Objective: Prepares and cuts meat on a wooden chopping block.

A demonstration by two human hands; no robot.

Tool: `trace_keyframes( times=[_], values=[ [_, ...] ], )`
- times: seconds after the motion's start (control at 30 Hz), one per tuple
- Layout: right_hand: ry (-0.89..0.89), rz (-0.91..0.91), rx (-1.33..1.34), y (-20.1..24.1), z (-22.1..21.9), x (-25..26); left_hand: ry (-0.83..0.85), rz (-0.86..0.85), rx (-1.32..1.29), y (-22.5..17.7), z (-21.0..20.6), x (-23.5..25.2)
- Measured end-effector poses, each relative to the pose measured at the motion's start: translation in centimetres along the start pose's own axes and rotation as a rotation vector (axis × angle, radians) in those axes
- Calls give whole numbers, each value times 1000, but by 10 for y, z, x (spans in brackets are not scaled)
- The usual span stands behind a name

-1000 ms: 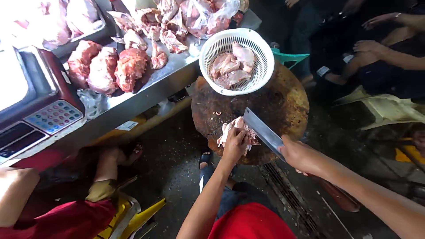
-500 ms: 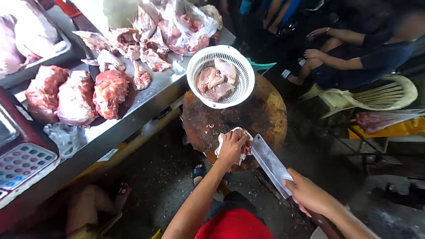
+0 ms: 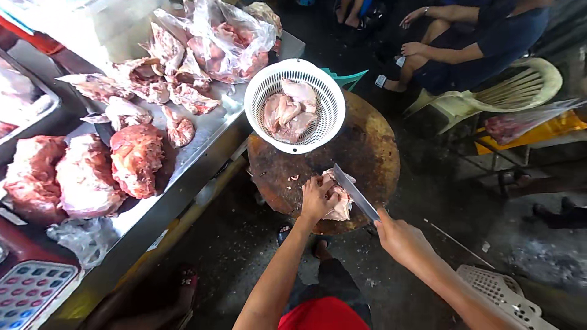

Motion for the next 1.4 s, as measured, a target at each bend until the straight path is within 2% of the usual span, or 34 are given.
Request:
trace_keyframes(
  times=[0.13,0.23,0.33,0.5,0.57,0.67,0.8,0.87,0.93,1.07,1.23,1.4],
  values=[
    [-1,-24,64,13,5,7,-6,-15,21,1,-3,-2],
    [42,-50,234,27,12,37,-39,-28,71,-2,-10,-4],
    [133,-68,384,21,7,50,-72,-24,127,-1,-12,-4],
    [344,-133,474,-38,-20,-22,-61,-56,148,2,-15,-5],
    [367,-152,544,-57,-19,-52,-70,-55,119,3,-12,-5],
    [316,-179,613,-71,-25,-66,-29,-56,101,-11,-7,-9],
    [200,-103,495,-51,-33,-23,157,-287,161,-60,-24,-18],
    [83,-52,381,-40,-29,3,108,-276,242,-68,-27,-9],
    [-16,-21,343,-43,-37,20,43,-173,295,-70,-24,0],
    [-122,-10,525,-74,-94,22,-76,-187,386,-67,-16,-1],
    [-82,-83,731,-88,-186,63,-210,-209,452,-69,-16,-18],
    [-103,-116,950,-93,-201,81,-163,-143,338,-73,-24,-10]
  ],
)
Point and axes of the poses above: each hand's wrist, its own x-axis towards the middle knuckle, its own z-axis out of the back of the hand, y = z × x, the point moved 9 cm from there along x, towards the middle knuckle, and after that the axes turned 6 degrees about -x, right-handed, at the moved point
